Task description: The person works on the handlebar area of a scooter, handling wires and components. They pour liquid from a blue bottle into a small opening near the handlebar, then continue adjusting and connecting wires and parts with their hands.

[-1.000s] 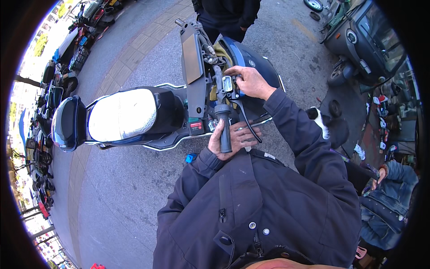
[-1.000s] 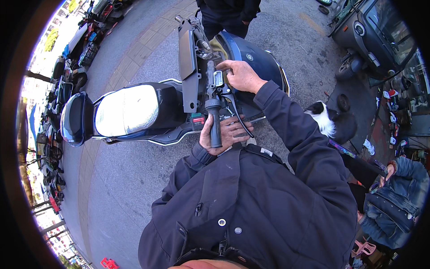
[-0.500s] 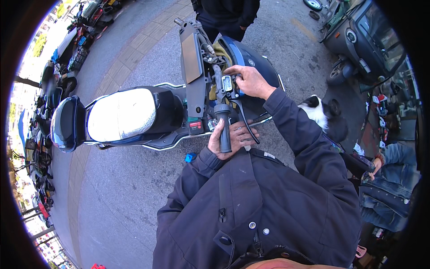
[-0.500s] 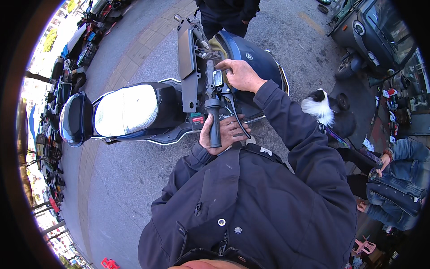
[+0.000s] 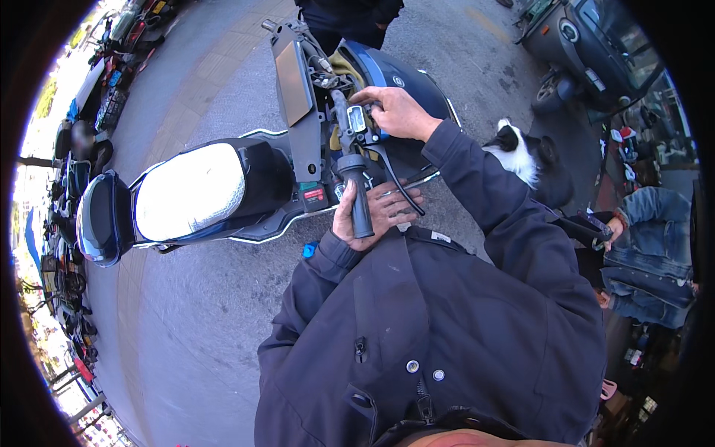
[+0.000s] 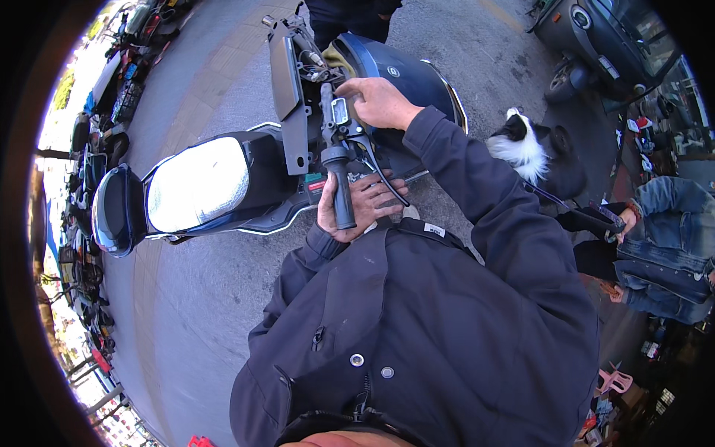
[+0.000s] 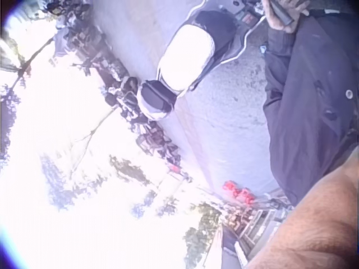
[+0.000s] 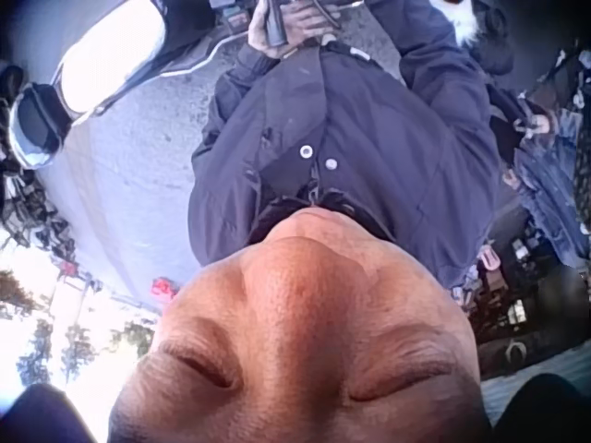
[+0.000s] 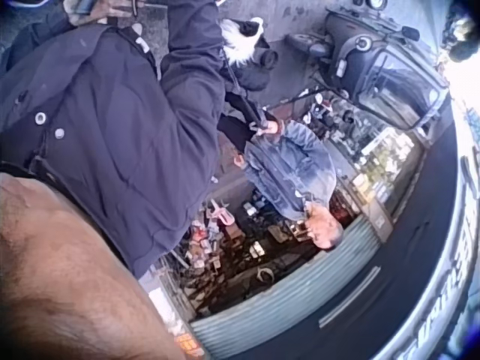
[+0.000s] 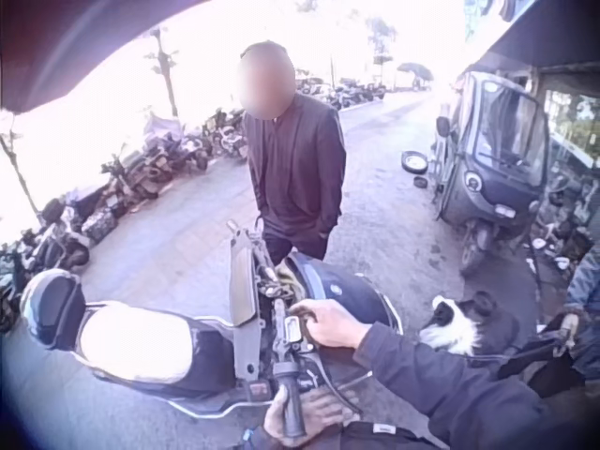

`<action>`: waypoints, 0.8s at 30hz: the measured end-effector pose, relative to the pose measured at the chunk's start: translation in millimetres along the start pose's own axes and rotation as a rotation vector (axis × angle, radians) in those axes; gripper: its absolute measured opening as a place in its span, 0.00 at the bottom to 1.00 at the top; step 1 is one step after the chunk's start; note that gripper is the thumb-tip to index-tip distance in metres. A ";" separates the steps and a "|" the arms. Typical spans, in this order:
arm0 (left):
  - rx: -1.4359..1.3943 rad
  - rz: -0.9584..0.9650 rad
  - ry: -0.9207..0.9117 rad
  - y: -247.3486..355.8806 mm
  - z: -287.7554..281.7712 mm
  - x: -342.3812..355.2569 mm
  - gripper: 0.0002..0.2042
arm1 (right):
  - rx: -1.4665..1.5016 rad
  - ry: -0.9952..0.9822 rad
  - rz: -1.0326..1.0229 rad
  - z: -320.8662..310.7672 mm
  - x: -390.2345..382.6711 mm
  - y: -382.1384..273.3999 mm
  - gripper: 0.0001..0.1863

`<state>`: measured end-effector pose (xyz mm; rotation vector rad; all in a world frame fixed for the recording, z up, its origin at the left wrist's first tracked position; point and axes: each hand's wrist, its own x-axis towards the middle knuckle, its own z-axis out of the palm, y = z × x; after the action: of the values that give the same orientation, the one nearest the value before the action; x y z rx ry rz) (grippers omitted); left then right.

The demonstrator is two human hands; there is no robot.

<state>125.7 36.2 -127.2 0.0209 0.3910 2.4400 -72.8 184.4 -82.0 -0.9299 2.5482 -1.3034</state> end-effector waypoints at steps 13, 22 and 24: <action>0.036 0.016 0.023 -0.8 -3.3 -2.1 0.54 | -0.004 0.020 -0.023 0.8 -1.0 0.3 0.22; 0.009 0.018 -0.015 0.6 -2.6 -1.3 0.52 | 0.008 0.001 -0.011 -1.6 0.4 -2.9 0.22; -0.001 0.016 -0.018 0.1 -0.7 -0.7 0.53 | 0.009 -0.004 -0.012 -1.8 0.7 -1.7 0.22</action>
<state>126.2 35.5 -127.8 0.0450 0.3826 2.4543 -73.3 184.5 -79.5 -0.9467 2.5358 -1.3143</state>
